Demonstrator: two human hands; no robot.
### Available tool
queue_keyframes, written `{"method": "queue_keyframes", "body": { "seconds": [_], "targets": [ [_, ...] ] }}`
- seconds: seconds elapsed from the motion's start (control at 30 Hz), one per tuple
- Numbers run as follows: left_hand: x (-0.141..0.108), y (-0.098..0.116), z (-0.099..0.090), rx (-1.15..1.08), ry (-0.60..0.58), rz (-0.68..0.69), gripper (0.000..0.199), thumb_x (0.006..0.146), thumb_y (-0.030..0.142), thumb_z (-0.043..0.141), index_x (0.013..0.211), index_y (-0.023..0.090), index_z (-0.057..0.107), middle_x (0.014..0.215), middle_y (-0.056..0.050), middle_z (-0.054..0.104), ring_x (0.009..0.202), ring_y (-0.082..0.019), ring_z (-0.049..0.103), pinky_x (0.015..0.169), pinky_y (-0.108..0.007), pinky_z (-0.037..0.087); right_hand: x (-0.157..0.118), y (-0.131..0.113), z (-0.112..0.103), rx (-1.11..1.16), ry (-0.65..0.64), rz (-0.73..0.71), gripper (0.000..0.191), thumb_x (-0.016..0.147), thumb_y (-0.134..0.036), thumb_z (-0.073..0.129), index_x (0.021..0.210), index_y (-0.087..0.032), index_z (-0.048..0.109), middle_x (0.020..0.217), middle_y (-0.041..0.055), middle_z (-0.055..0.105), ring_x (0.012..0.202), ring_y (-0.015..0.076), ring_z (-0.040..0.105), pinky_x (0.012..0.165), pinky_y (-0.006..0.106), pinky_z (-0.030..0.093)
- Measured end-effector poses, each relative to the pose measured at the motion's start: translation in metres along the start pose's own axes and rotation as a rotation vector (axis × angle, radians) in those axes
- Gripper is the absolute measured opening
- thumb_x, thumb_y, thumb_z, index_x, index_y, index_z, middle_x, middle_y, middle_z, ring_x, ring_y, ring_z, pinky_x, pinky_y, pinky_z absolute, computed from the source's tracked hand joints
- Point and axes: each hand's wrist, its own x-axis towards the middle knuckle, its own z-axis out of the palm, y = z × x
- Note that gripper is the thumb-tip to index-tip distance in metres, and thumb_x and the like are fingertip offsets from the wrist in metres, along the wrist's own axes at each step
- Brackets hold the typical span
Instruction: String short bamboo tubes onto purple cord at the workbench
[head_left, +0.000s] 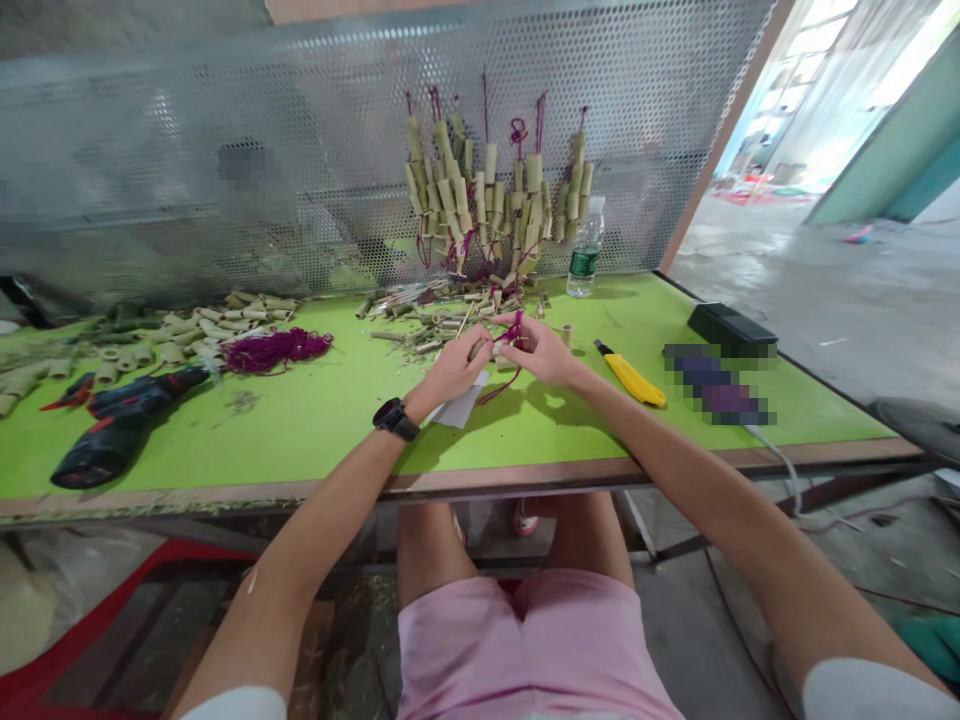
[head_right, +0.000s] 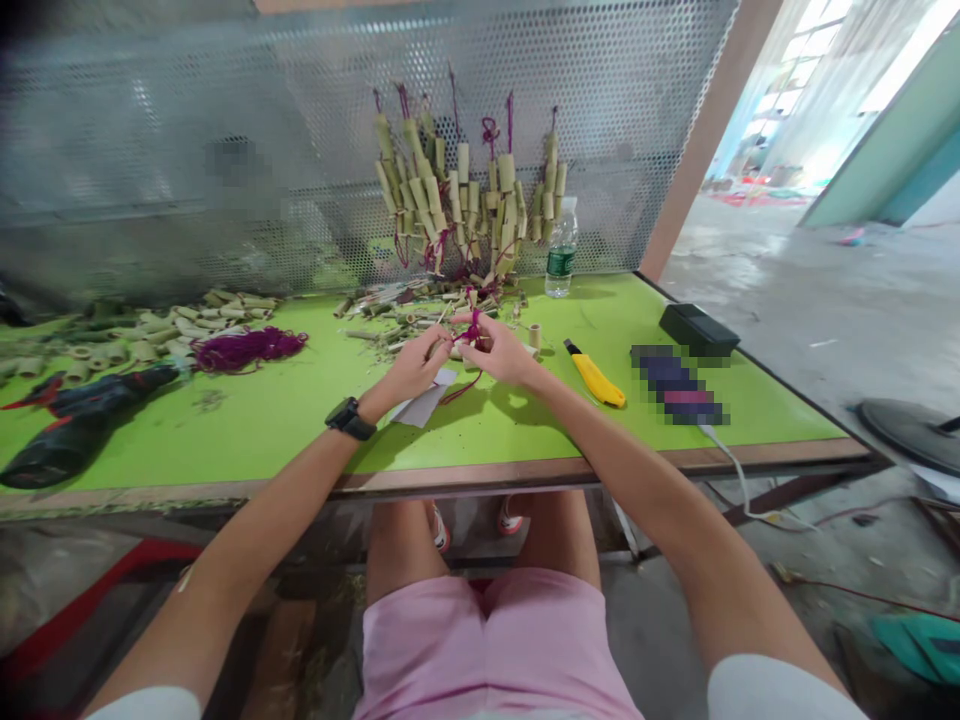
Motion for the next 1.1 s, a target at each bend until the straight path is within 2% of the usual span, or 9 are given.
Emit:
{"method": "queue_keyframes", "body": {
  "seconds": [0.13,0.23,0.37,0.5,0.63,0.73,0.8,0.93,1.1],
  "targets": [
    [0.0,-0.002,-0.001,-0.057,0.019,-0.052,0.021,0.112,0.037,0.052,0.096,0.024,0.058,0.074,0.002,0.057,0.065,-0.017,0.051,0.063,-0.031,0.038,-0.001,-0.002,-0.006,-0.002,0.077,-0.025,0.079,0.085,-0.024,0.083,0.158,-0.031,0.053,0.094,0.0009,0.061,0.075,0.0182,0.051,0.067,0.032,0.046],
    [0.0,-0.004,-0.003,-0.099,0.023,-0.097,0.024,0.112,0.038,0.05,0.093,0.025,0.056,0.069,0.003,0.053,0.063,-0.017,0.049,0.063,-0.03,0.038,0.003,-0.001,-0.015,0.042,0.187,-0.006,0.071,0.089,-0.027,0.08,0.154,-0.032,0.053,0.092,0.0006,0.057,0.081,0.0197,0.051,0.07,0.032,0.047],
    [0.0,-0.004,-0.007,-0.095,0.04,-0.111,0.023,0.112,0.036,0.051,0.093,0.024,0.057,0.068,0.003,0.052,0.063,-0.016,0.047,0.062,-0.031,0.037,0.011,0.003,-0.031,0.049,0.352,0.046,0.015,0.098,-0.033,0.068,0.11,-0.026,0.069,0.077,-0.0011,0.048,0.068,0.0163,0.041,0.061,0.03,0.038],
    [0.0,0.0,-0.01,-0.024,0.048,-0.119,0.022,0.11,0.035,0.051,0.093,0.024,0.058,0.068,0.003,0.049,0.063,-0.016,0.045,0.063,-0.031,0.035,0.018,0.008,-0.051,-0.028,0.492,0.094,0.038,0.1,-0.04,0.055,0.066,-0.023,0.055,0.065,0.0014,0.048,0.061,0.016,0.04,0.061,0.032,0.039],
    [0.0,0.007,-0.013,0.071,-0.007,-0.152,0.021,0.109,0.035,0.05,0.097,0.022,0.061,0.071,0.001,0.053,0.066,-0.017,0.048,0.067,-0.032,0.036,0.023,0.016,-0.071,-0.31,0.699,0.18,0.041,0.102,-0.043,0.047,0.067,-0.023,0.054,0.078,0.0076,0.064,0.082,0.0235,0.06,0.086,0.044,0.053],
    [-0.001,0.009,-0.014,0.096,-0.061,-0.121,0.023,0.109,0.036,0.048,0.098,0.022,0.062,0.076,0.0,0.06,0.068,-0.017,0.051,0.068,-0.033,0.037,0.024,0.021,-0.077,-0.601,0.807,0.048,0.02,0.096,-0.04,0.059,0.088,-0.021,0.061,0.109,0.0134,0.069,0.114,0.0316,0.062,0.11,0.057,0.048],
    [-0.001,0.009,-0.013,0.112,-0.089,-0.083,0.022,0.109,0.035,0.049,0.097,0.022,0.062,0.081,-0.002,0.063,0.07,-0.018,0.053,0.069,-0.033,0.038,0.023,0.02,-0.071,-0.662,0.763,-0.109,0.025,0.091,-0.037,0.065,0.11,-0.02,0.062,0.13,0.0173,0.065,0.13,0.0353,0.058,0.121,0.062,0.042],
    [0.0,0.011,-0.01,0.135,-0.102,-0.03,0.018,0.106,0.03,0.048,0.098,0.021,0.061,0.088,-0.004,0.067,0.076,-0.019,0.057,0.073,-0.033,0.041,0.012,0.012,-0.034,-0.441,0.355,-0.256,0.07,0.087,-0.03,0.07,0.152,-0.024,0.045,0.157,0.0185,0.056,0.15,0.0366,0.051,0.131,0.064,0.034],
    [0.001,0.014,-0.011,0.194,-0.104,-0.033,0.017,0.106,0.028,0.048,0.102,0.021,0.063,0.088,-0.004,0.069,0.076,-0.02,0.059,0.073,-0.033,0.042,-0.001,0.012,0.013,-0.119,-0.064,0.032,0.104,0.086,-0.027,0.073,0.17,-0.024,0.011,0.135,0.0167,0.071,0.119,0.0307,0.07,0.103,0.053,0.06]
  ]
}}
